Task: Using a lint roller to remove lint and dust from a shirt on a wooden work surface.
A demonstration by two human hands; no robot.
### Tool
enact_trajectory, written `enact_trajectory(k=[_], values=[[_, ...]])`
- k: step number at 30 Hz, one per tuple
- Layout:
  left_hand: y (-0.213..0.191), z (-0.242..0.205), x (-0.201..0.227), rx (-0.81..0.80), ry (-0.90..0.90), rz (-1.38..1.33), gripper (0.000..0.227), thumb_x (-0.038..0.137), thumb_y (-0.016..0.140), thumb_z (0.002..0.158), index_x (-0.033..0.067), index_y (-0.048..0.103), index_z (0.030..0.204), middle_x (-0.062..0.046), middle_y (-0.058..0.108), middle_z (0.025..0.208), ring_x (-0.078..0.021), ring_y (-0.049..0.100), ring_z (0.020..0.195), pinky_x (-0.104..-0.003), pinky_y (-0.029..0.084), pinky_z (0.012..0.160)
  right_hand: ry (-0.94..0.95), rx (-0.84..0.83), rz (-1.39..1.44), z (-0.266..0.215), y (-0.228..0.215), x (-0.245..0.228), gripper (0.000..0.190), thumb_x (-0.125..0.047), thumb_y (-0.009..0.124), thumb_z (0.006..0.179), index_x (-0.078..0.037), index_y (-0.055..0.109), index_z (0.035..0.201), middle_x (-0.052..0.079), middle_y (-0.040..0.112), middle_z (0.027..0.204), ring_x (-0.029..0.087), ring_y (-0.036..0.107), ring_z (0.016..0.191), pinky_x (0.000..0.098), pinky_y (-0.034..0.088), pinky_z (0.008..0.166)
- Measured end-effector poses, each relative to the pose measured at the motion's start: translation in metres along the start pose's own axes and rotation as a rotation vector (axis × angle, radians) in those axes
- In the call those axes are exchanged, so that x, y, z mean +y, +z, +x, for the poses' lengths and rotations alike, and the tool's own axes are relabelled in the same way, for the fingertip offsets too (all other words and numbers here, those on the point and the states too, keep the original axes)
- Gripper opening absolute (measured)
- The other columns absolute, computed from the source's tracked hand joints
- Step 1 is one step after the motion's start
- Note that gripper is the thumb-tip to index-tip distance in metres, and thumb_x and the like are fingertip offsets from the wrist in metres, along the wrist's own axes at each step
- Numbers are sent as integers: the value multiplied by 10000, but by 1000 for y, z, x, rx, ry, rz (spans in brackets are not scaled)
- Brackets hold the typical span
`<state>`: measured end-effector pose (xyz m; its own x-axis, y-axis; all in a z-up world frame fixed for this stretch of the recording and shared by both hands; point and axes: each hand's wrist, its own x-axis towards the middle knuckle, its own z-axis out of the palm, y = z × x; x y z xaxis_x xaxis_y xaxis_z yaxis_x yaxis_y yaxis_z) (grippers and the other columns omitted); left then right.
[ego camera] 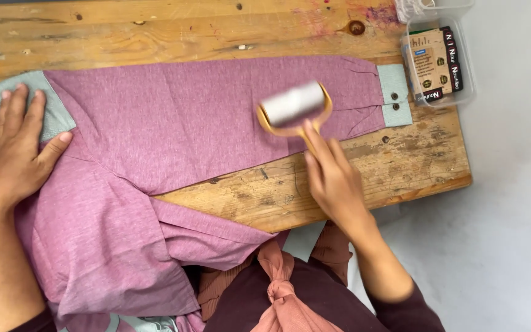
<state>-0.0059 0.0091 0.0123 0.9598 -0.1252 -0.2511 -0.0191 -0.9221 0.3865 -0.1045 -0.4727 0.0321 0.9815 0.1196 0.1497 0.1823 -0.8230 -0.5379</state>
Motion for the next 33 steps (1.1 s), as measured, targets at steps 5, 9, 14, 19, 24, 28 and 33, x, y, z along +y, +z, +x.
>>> enact_trajectory(k=[5, 9, 14, 19, 24, 28, 33], values=[[0, -1, 1, 9, 7, -7, 825, 528, 329, 981, 103, 101, 1650, -125, -4, 1734, -258, -80, 1586, -481, -86, 1239, 193, -158, -194, -71, -61, -9, 507, -264, 532, 1008, -261, 525, 1515, 42, 573, 951, 283, 600, 736, 419, 534, 615], [4, 1, -4, 35, 27, 6, 800, 472, 368, 988, 76, 140, 1645, -166, 39, 1728, -275, -42, 1587, -524, -59, 1233, 46, -204, -142, -23, -34, -26, 514, -206, 502, 1025, -266, 445, 1532, 83, 596, 1151, 258, 604, 626, 384, 578, 456], [-5, -6, 11, 1, 1, -24, 790, 491, 345, 997, 120, 98, 1649, -106, -4, 1734, -217, -81, 1584, -445, -85, 1247, -179, -157, -17, 90, 34, -66, 461, -193, 403, 1120, -185, 360, 1579, 123, 517, 1000, 146, 393, 442, 262, 467, 374], [0, -2, -2, 23, 29, -10, 791, 513, 348, 997, 143, 104, 1651, -93, -1, 1735, -229, -65, 1587, -442, -69, 1249, -232, -81, -56, 109, 61, -58, 467, -164, 459, 1101, -185, 378, 1560, 134, 539, 1020, 260, 458, 477, 397, 471, 406], [-4, -5, 2, 20, 41, -54, 774, 483, 362, 1008, 127, 105, 1646, -95, -4, 1733, -234, -68, 1587, -443, -74, 1251, -271, -103, -16, 10, 9, -36, 491, -143, 469, 1115, -212, 355, 1587, 126, 599, 1181, 96, 344, 431, 214, 341, 325], [-7, -8, 5, 7, 23, -101, 767, 438, 392, 1011, 134, 82, 1644, -91, -15, 1732, -211, -85, 1582, -442, -90, 1251, -18, -289, -142, -29, -34, -41, 531, -241, 506, 1024, -272, 444, 1550, 44, 531, 1008, 237, 506, 568, 388, 463, 419], [-5, -8, 1, 45, 72, -105, 766, 374, 446, 1017, 131, 82, 1645, -128, 36, 1729, -244, -36, 1587, -471, -63, 1252, -302, -374, -30, 24, 7, -106, 529, -172, 461, 1051, -175, 348, 1568, 150, 550, 1162, 103, 382, 453, 229, 387, 312]])
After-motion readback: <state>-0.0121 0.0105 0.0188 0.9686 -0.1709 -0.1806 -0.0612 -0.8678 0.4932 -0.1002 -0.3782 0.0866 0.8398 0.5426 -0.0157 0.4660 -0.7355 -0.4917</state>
